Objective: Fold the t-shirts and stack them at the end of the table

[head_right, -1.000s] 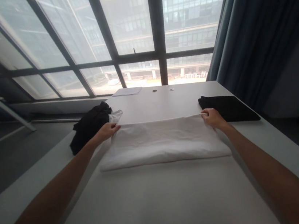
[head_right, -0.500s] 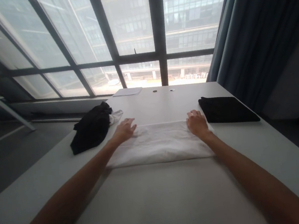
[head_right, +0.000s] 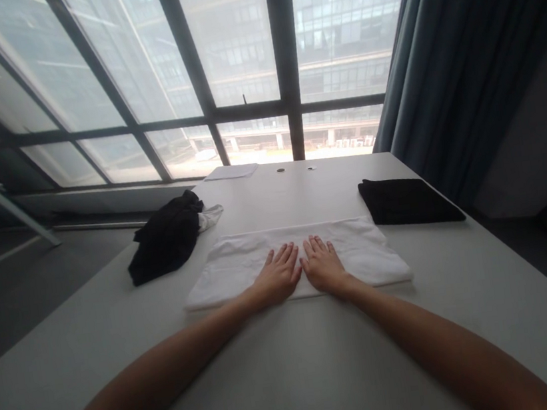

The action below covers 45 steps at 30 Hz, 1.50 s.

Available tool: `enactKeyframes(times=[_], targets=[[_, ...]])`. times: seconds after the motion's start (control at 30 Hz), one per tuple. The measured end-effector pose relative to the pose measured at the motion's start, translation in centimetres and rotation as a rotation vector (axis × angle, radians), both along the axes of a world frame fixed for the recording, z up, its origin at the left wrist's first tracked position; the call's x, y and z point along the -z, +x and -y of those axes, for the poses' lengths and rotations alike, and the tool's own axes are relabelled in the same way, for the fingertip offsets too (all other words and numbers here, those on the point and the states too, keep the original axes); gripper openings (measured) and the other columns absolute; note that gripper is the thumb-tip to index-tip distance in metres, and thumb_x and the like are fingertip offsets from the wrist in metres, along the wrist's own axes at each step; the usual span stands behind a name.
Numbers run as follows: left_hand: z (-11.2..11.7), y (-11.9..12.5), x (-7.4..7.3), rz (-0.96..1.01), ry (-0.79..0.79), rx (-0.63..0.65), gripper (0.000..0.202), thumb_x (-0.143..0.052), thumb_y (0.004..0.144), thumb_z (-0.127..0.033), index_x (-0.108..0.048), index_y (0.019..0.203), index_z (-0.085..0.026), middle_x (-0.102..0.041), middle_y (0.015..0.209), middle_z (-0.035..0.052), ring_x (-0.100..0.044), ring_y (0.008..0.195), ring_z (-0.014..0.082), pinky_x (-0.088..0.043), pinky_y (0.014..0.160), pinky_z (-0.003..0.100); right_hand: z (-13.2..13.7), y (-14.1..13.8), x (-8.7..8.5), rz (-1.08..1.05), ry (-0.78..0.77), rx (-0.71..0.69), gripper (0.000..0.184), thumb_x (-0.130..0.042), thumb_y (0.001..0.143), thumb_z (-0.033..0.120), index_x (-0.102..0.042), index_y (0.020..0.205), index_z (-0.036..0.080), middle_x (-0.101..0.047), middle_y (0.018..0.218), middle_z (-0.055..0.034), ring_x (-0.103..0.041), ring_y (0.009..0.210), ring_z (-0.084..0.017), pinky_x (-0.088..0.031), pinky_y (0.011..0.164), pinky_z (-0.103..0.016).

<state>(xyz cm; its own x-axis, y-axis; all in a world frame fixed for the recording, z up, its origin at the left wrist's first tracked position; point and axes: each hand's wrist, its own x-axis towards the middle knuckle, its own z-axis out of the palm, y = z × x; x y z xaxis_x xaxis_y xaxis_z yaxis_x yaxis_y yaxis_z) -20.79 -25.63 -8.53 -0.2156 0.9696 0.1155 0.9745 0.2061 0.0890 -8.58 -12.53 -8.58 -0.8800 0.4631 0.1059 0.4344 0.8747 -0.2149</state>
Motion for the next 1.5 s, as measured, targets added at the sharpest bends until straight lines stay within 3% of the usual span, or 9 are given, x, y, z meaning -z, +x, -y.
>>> enactKeyframes(times=[0.27,0.4,0.6,0.77,1.07,1.13,1.3,1.4,1.5], targets=[[0.0,0.2,0.4,0.035,-0.012,-0.048,0.068,-0.028,0.102,-0.048,-0.026,0.159,-0.011,-0.018,0.166,0.0159,-0.014,0.154,0.0303,-0.010,0.123,0.055,-10.1,5.9,1.0,0.019,0.164,0.191,0.060,-0.030,0.103,0.040,-0.037,0.154,0.008,-0.029,0.163,-0.0174,-0.023,0.152,-0.029,-0.018,0.121,-0.049],[-0.3,0.1,-0.5,0.071,-0.065,-0.048,0.069,-0.028,0.101,-0.050,-0.025,0.160,-0.013,-0.015,0.166,0.0156,-0.012,0.154,0.0305,-0.009,0.122,0.056,-12.0,7.6,1.2,0.017,0.181,0.224,0.060,-0.030,0.102,0.039,-0.040,0.153,0.009,-0.032,0.162,-0.0167,-0.026,0.151,-0.028,-0.022,0.120,-0.050],[-0.8,-5.6,-2.8,0.100,-0.201,-0.136,0.072,-0.026,0.101,-0.058,-0.027,0.159,-0.017,-0.014,0.166,0.0154,-0.012,0.154,0.0341,-0.008,0.118,0.065,-11.3,7.2,0.9,0.017,0.177,0.239,0.060,-0.030,0.101,0.038,-0.040,0.152,0.008,-0.033,0.161,-0.0168,-0.027,0.150,-0.029,-0.022,0.120,-0.051],[0.2,-10.1,-1.9,0.051,-0.106,-0.186,0.069,-0.021,0.103,-0.058,-0.021,0.161,-0.021,-0.013,0.168,0.0099,-0.009,0.155,0.0308,-0.008,0.121,0.058,-11.5,7.2,1.0,0.017,0.173,0.242,0.059,-0.031,0.101,0.038,-0.040,0.152,0.008,-0.033,0.161,-0.0168,-0.027,0.150,-0.028,-0.021,0.120,-0.051],[0.0,-10.0,-0.9,-0.020,-0.006,-0.301,0.066,-0.025,0.103,-0.055,-0.032,0.157,-0.017,-0.026,0.164,0.0128,-0.021,0.152,0.0345,-0.015,0.120,0.058,-8.5,6.2,-0.2,-0.036,0.254,0.273,0.054,-0.033,0.099,0.026,-0.047,0.145,0.002,-0.039,0.156,-0.0245,-0.031,0.147,-0.033,-0.021,0.119,-0.051],[0.0,-10.0,-0.8,-0.028,0.005,-0.306,0.065,-0.025,0.103,-0.055,-0.033,0.157,-0.019,-0.027,0.164,0.0123,-0.021,0.151,0.0339,-0.015,0.120,0.057,-6.2,4.2,-0.7,-0.089,0.255,0.174,0.055,-0.032,0.099,0.023,-0.043,0.148,0.002,-0.038,0.157,-0.0235,-0.028,0.149,-0.031,-0.016,0.120,-0.050],[0.2,-10.2,-0.5,-0.045,0.025,-0.302,0.064,-0.025,0.103,-0.054,-0.033,0.157,-0.020,-0.027,0.164,0.0117,-0.022,0.151,0.0335,-0.016,0.120,0.057,-1.2,-2.2,-0.9,-0.034,-0.022,-0.161,0.066,-0.033,0.102,0.046,-0.029,0.157,0.009,-0.021,0.166,-0.0165,-0.018,0.153,-0.028,-0.016,0.121,-0.051],[0.2,-10.4,-0.4,-0.045,0.022,-0.299,0.064,-0.026,0.103,-0.054,-0.034,0.157,-0.020,-0.027,0.164,0.0111,-0.022,0.152,0.0333,-0.017,0.120,0.057,-1.4,-3.4,-0.4,-0.007,-0.068,-0.183,0.070,-0.031,0.102,0.053,-0.027,0.158,0.011,-0.019,0.166,-0.0160,-0.014,0.154,-0.027,-0.010,0.122,-0.052],[0.1,-10.5,-0.2,-0.043,0.017,-0.293,0.064,-0.026,0.103,-0.053,-0.034,0.157,-0.020,-0.027,0.164,0.0110,-0.022,0.152,0.0337,-0.017,0.120,0.057,-4.8,-1.6,0.0,-0.003,-0.030,-0.105,0.069,-0.027,0.103,0.054,-0.028,0.158,0.011,-0.022,0.166,-0.0155,-0.015,0.154,-0.026,-0.009,0.123,-0.049]])
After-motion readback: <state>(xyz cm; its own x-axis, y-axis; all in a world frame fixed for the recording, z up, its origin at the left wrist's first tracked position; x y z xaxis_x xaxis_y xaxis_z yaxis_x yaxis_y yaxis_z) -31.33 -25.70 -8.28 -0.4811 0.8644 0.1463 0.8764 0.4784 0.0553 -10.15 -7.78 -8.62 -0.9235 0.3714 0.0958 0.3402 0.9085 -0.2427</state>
